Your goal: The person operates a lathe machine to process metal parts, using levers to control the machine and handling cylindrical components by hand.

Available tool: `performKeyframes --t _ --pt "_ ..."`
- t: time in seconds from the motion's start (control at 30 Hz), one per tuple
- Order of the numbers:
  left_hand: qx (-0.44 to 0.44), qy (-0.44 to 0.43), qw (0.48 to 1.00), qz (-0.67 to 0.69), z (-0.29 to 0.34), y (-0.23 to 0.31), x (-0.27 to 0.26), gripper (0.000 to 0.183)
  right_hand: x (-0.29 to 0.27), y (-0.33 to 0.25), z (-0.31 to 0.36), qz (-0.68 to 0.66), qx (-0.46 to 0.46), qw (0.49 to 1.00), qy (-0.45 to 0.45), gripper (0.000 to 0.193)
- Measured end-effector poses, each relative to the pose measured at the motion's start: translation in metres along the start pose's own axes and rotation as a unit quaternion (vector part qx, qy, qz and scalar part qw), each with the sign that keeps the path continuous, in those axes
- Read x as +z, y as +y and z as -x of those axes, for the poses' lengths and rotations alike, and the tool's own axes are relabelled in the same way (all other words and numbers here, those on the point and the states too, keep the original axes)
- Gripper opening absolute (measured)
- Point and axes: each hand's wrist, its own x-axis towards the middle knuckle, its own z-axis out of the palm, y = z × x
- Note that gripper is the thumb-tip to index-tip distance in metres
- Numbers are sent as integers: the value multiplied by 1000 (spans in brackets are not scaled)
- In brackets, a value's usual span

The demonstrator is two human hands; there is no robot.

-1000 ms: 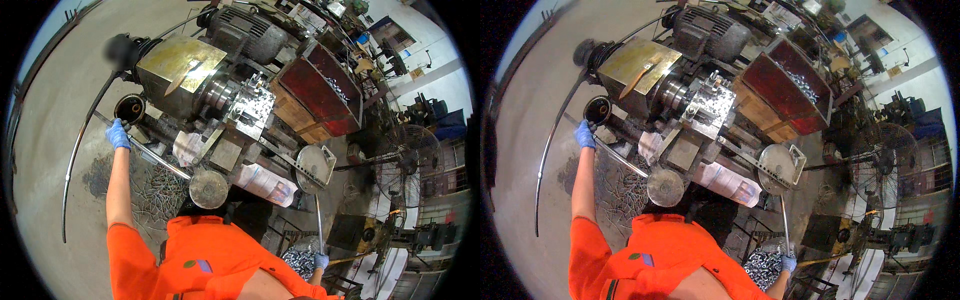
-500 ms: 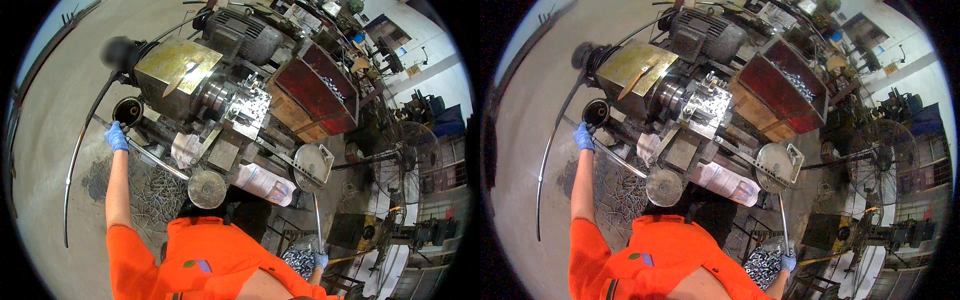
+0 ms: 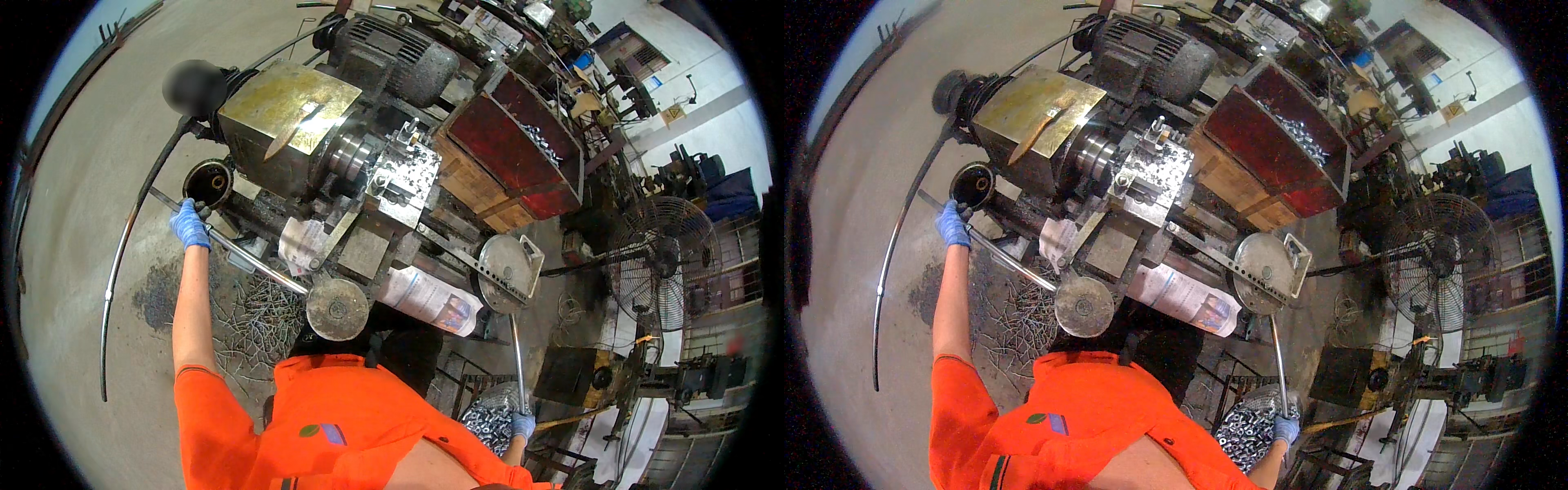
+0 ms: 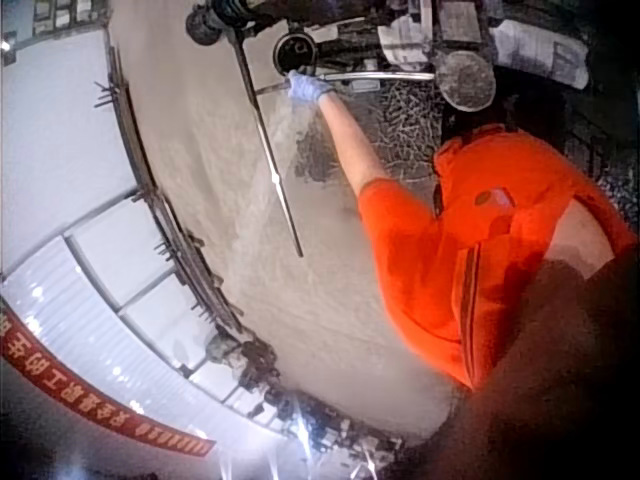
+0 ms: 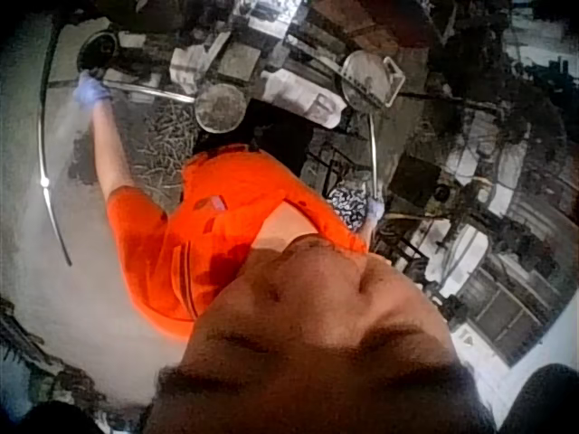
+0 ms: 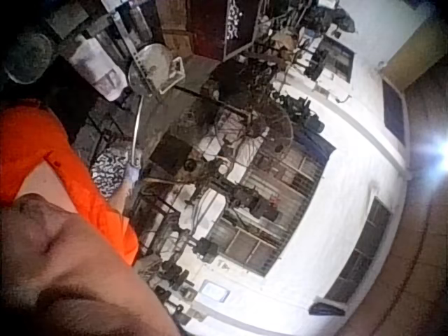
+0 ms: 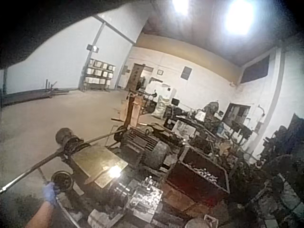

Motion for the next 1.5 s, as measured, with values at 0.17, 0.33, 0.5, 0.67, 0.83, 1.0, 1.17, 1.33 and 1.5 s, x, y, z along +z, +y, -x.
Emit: performKeyframes --t 0.17,0.33,0.5,0.67,0.83,1.0,1.17,1.33,1.5 --pt "1 -2 1000 2 -2 -2 0 13 -11 -12 10 -3 20 999 -28 40" --pt "1 -6 1000 4 -5 -4 -1 14 4 3 -1 -12 15 1000 -10 40" --pt "4 -8 1000 0 -7 -5 -2 15 12 8 -4 5 14 1000 -5 40" --pt "0 -9 1000 8 -9 -6 -2 15 26 21 -13 -4 12 1000 14 44" --pt "-6 -9 1000 15 -10 -8 -3 16 7 0 6 11 16 1000 -3 42" --pt "-2 -28 999 33 -13 -15 -4 16 11 11 4 39 15 999 -5 42" --pt "-29 -31 998 38 -18 -13 -4 15 -9 -5 20 -11 -14 1000 -7 37" --pt "-13 -37 998 46 -19 -10 -6 14 21 17 -2 -34 0 999 -27 38" --pt "-26 -41 999 17 -14 -5 -4 17 34 20 -2 24 -47 995 85 30"
